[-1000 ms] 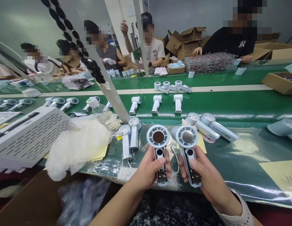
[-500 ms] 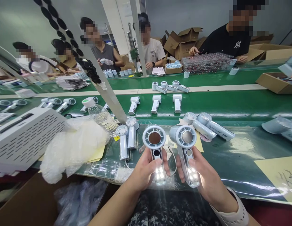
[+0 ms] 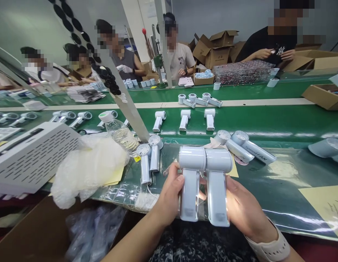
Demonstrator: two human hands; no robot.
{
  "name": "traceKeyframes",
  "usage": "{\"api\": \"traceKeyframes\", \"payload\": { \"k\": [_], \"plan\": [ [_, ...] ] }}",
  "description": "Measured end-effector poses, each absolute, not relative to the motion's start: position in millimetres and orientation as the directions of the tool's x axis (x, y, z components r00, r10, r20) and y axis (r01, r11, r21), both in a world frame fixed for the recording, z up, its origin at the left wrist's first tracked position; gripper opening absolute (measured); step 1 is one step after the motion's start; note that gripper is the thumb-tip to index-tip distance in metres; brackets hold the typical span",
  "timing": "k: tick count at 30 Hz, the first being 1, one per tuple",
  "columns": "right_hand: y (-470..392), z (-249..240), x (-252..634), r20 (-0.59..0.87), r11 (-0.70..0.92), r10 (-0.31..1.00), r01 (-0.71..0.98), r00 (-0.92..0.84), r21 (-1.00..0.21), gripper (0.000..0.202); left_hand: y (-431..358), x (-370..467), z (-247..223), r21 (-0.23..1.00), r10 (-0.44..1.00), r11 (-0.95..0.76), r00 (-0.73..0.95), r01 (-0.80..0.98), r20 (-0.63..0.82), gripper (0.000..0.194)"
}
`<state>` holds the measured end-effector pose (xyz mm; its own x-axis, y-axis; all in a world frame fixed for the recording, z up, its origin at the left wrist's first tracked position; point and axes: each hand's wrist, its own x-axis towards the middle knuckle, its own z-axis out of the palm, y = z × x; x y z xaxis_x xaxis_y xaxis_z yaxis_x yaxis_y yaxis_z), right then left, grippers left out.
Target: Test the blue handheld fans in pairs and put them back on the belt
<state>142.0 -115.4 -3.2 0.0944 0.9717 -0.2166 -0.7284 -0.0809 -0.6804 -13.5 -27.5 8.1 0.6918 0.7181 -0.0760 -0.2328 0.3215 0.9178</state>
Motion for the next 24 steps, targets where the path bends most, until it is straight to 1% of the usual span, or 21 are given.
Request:
{"api": "traceKeyframes", "payload": {
  "k": [5, 9, 11, 14, 16, 19, 21, 24],
  "plan": [
    [-121.8, 10.5, 141.9, -0.21, -0.086, 0.974, -0.716, 0.086, -0.693, 0.037, -34.4, -25.7, 23.8, 0.9, 0.661, 0.359, 0.748, -0.246, -0.059, 0.039],
    [-118.2, 14.6, 145.6, -0.236, -0.056, 0.958, -0.697, 0.165, -0.715, 0.03, -34.8, -24.6, 25.5, 0.873, 0.672, 0.41, 0.734, -0.263, -0.095, 0.042],
    [-115.3, 12.2, 147.1, -0.272, -0.064, 0.945, -0.715, 0.18, -0.696, 0.029, -32.9, -20.6, 23.5, 0.842, 0.673, 0.466, 0.727, -0.272, -0.138, 0.048],
    [-113.8, 7.9, 146.7, -0.365, -0.129, 0.92, -0.769, 0.142, -0.626, 0.034, -30.0, -15.3, 20.2, 0.783, 0.604, 0.578, 0.766, -0.231, -0.221, 0.055],
    [-114.6, 6.8, 144.5, -0.386, -0.149, 0.914, -0.787, 0.12, -0.598, 0.034, -28.6, -13.4, 18.2, 0.758, 0.567, 0.622, 0.781, -0.196, -0.263, 0.053],
    [-115.8, 7.9, 140.3, -0.349, -0.135, 0.931, -0.785, 0.108, -0.604, 0.035, -27.4, -11.9, 15.5, 0.759, 0.595, 0.623, 0.744, -0.188, -0.304, 0.043],
    [-115.8, 8.5, 139.0, -0.326, -0.108, 0.937, -0.786, 0.123, -0.609, 0.033, -26.9, -11.3, 14.3, 0.757, 0.606, 0.62, 0.739, -0.208, -0.293, 0.038],
    [-115.3, 7.0, 140.8, -0.301, -0.081, 0.944, -0.791, 0.134, -0.607, 0.031, -26.7, -11.5, 13.8, 0.725, 0.579, 0.638, 0.782, -0.259, -0.229, 0.037]
  ]
}}
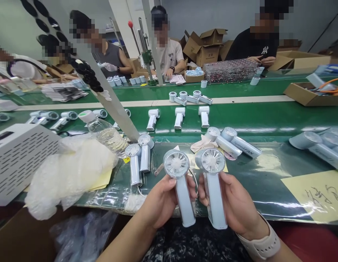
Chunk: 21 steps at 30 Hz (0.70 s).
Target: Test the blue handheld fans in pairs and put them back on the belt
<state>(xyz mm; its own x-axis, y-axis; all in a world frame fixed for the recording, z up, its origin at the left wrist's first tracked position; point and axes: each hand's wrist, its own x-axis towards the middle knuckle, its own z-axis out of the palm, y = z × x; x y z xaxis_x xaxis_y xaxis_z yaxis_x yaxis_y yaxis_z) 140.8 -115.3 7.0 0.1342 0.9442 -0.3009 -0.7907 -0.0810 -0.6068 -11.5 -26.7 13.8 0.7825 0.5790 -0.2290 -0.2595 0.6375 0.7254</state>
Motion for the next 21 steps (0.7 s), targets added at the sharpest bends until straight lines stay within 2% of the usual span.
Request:
{"api": "traceKeyframes", "payload": {
  "k": [5, 7, 10, 18, 21],
  "plan": [
    [-115.5, 2.7, 147.6, -0.246, 0.009, 0.946, -0.773, 0.213, -0.635, 0.028, -27.5, -14.7, 14.5, 0.786, 0.615, 0.574, 0.754, -0.228, -0.23, 0.031],
    [-115.3, 1.9, 148.9, -0.242, 0.066, 0.93, -0.775, 0.276, -0.628, 0.025, -27.8, -15.6, 14.5, 0.823, 0.646, 0.52, 0.735, -0.227, -0.205, 0.039],
    [-114.3, 1.4, 148.7, -0.268, 0.118, 0.898, -0.776, 0.35, -0.619, 0.033, -28.0, -15.0, 14.5, 0.859, 0.657, 0.461, 0.736, -0.221, -0.164, 0.048],
    [-111.2, 3.4, 144.6, -0.36, 0.046, 0.869, -0.78, 0.34, -0.624, 0.052, -26.4, -9.4, 14.2, 0.852, 0.633, 0.476, 0.758, -0.218, -0.16, 0.047],
    [-109.3, 3.9, 143.3, -0.432, 0.001, 0.832, -0.778, 0.349, -0.628, 0.049, -25.7, -10.1, 12.3, 0.867, 0.639, 0.466, 0.745, -0.176, -0.192, 0.048]
  ]
}}
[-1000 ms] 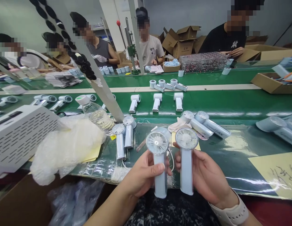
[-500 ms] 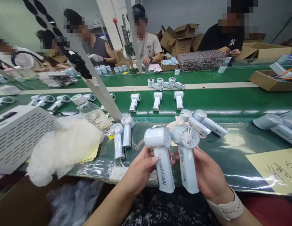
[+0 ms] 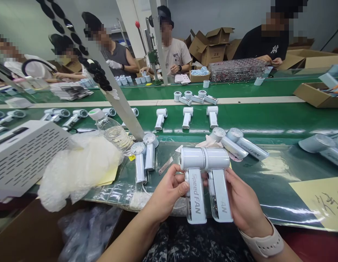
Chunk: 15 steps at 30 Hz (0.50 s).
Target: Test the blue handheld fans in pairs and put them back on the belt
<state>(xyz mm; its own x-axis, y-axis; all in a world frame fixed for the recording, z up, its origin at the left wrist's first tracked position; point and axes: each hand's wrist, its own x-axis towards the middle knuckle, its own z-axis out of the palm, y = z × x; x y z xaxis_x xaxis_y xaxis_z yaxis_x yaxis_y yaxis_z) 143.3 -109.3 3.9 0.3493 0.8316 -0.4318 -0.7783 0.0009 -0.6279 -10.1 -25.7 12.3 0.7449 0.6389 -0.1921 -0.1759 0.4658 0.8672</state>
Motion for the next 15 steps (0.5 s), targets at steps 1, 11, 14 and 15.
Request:
{"api": "traceKeyframes", "payload": {
  "k": [1, 11, 14, 15],
  "plan": [
    [-108.6, 3.6, 142.9, -0.45, -0.015, 0.823, -0.778, 0.346, -0.627, 0.046, -25.5, -10.5, 11.2, 0.874, 0.642, 0.462, 0.736, -0.149, -0.214, 0.05],
    [-108.9, 0.4, 140.6, -0.501, -0.063, 0.799, -0.781, 0.334, -0.621, 0.033, -24.2, -14.5, -0.3, 0.888, 0.645, 0.458, 0.706, -0.05, -0.293, 0.056],
    [-110.2, 2.2, 140.1, -0.491, -0.053, 0.803, -0.781, 0.338, -0.623, 0.036, -23.3, -16.3, 0.9, 0.893, 0.634, 0.449, 0.719, -0.042, -0.285, 0.055],
    [-110.7, 2.7, 139.8, -0.484, -0.049, 0.807, -0.778, 0.338, -0.626, 0.038, -23.0, -16.8, 2.0, 0.893, 0.632, 0.447, 0.722, -0.044, -0.281, 0.055]
  ]
}}
